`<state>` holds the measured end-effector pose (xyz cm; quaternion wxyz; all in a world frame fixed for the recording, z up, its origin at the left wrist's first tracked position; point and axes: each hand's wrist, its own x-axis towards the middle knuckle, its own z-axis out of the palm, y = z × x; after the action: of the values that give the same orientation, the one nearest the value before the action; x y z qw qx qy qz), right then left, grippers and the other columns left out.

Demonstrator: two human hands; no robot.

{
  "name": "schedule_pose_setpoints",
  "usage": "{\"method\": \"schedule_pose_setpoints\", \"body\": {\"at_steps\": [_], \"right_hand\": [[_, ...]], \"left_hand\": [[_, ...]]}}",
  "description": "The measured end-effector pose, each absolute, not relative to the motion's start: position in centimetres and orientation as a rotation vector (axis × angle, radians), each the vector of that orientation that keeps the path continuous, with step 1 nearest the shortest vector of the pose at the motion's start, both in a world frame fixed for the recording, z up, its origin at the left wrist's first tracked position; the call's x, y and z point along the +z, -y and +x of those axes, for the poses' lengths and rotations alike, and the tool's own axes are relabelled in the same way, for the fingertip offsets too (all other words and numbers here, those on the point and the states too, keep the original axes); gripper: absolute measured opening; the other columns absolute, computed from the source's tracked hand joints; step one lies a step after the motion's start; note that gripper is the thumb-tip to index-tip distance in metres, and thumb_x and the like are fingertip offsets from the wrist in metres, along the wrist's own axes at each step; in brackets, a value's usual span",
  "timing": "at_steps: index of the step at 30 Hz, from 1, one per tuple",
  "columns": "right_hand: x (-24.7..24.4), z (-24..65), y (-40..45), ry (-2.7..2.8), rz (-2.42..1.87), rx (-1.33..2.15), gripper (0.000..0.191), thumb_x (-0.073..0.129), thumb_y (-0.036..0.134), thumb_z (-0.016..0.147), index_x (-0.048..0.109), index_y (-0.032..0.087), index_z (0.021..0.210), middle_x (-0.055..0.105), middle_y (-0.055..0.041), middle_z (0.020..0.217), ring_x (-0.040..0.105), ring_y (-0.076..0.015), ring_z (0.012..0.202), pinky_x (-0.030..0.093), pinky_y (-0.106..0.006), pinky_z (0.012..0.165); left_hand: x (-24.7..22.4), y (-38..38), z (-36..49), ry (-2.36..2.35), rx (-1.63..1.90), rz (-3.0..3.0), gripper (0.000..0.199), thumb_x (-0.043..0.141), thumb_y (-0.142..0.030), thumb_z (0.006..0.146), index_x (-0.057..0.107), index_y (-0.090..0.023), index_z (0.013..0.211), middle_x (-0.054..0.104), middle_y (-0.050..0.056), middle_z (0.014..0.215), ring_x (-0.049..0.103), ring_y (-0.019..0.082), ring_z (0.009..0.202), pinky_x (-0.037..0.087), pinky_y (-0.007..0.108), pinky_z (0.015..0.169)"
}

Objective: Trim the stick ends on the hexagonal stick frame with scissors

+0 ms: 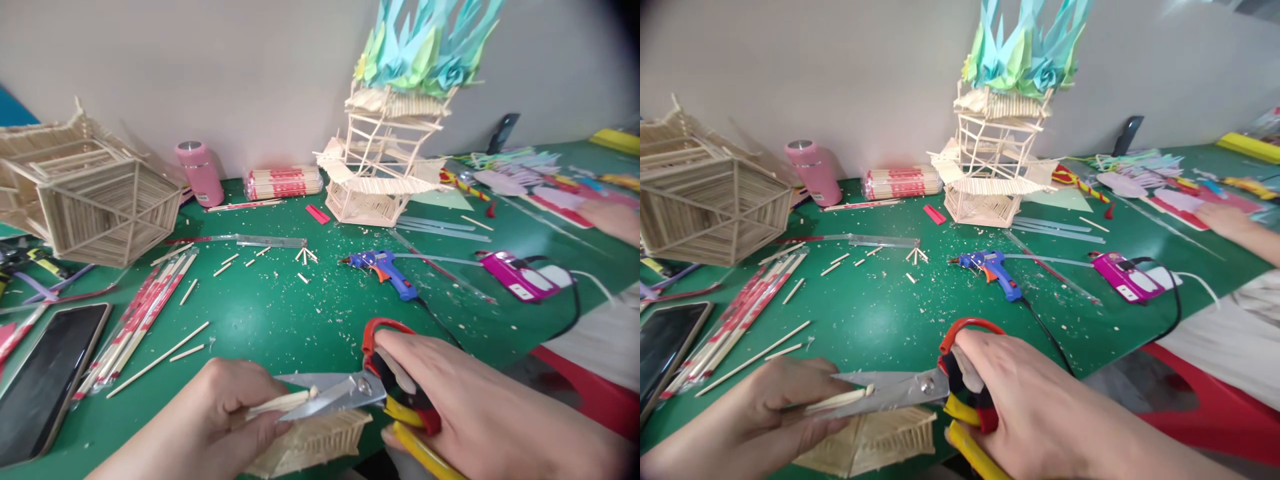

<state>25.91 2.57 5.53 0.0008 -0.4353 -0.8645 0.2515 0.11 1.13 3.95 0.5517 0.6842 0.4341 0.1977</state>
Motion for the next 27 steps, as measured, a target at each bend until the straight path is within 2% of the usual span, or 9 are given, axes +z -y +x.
{"method": "schedule_pose_setpoints", "body": {"at_steps": [3,9,13,16,21,27], "right_hand": [[5.6,25.8,-2.9,2.708,-1.387,0.740,0.023,0.061,0.023,0.064,0.047,0.021,0.082,0.057,-0.0036,0.073,0.053,-0.0199,0.060,0.041,-0.032,0.054],[5.0,25.7,-3.1,2.683,-1.457,0.809,0.031,0.066,0.028,0.062,0.045,0.020,0.084,0.057,-0.0048,0.078,0.054,-0.0214,0.066,0.043,-0.035,0.058],[5.3,25.5,-3.1,2.665,-1.434,0.866,0.033,0.069,0.026,0.059,0.047,0.020,0.083,0.059,-0.0065,0.083,0.055,-0.0224,0.071,0.045,-0.035,0.063],[5.6,25.4,-3.1,2.652,-1.431,0.896,0.034,0.068,0.024,0.060,0.048,0.020,0.086,0.060,-0.0063,0.084,0.056,-0.0215,0.071,0.046,-0.035,0.065],[6.0,25.5,-3.1,2.648,-1.413,0.892,0.033,0.070,0.027,0.059,0.048,0.021,0.084,0.061,-0.0060,0.084,0.057,-0.0221,0.070,0.046,-0.033,0.061],[6.3,25.4,-3.0,2.719,-1.382,0.868,0.022,0.056,0.021,0.066,0.048,0.020,0.086,0.061,-0.0061,0.073,0.057,-0.0217,0.060,0.042,-0.032,0.051]], "left_hand": [[4.9,-1.6,0.2,-0.999,0.381,1.940,0.037,0.040,-0.025,0.083,0.073,-0.009,0.076,0.063,0.007,0.056,0.053,0.014,0.049,0.039,0.020,0.045],[4.9,-1.4,0.3,-1.021,0.420,2.016,0.032,0.040,-0.019,0.083,0.069,-0.015,0.069,0.068,0.007,0.062,0.061,0.016,0.056,0.045,0.020,0.051],[4.7,-1.2,0.3,-1.002,0.392,1.990,0.030,0.041,-0.018,0.085,0.070,-0.016,0.085,0.072,0.007,0.073,0.063,0.018,0.064,0.046,0.021,0.058],[4.8,-1.1,0.3,-1.009,0.414,1.978,0.028,0.043,-0.018,0.085,0.071,-0.017,0.090,0.072,0.007,0.075,0.064,0.017,0.066,0.046,0.021,0.059],[5.1,-1.2,0.4,-0.972,0.480,1.952,0.031,0.042,-0.020,0.086,0.072,-0.022,0.093,0.072,0.005,0.071,0.065,0.018,0.063,0.047,0.021,0.058],[5.1,-1.4,0.5,-1.046,0.368,1.928,0.032,0.042,-0.019,0.081,0.073,-0.014,0.082,0.070,0.010,0.068,0.064,0.020,0.063,0.049,0.023,0.056]]}}
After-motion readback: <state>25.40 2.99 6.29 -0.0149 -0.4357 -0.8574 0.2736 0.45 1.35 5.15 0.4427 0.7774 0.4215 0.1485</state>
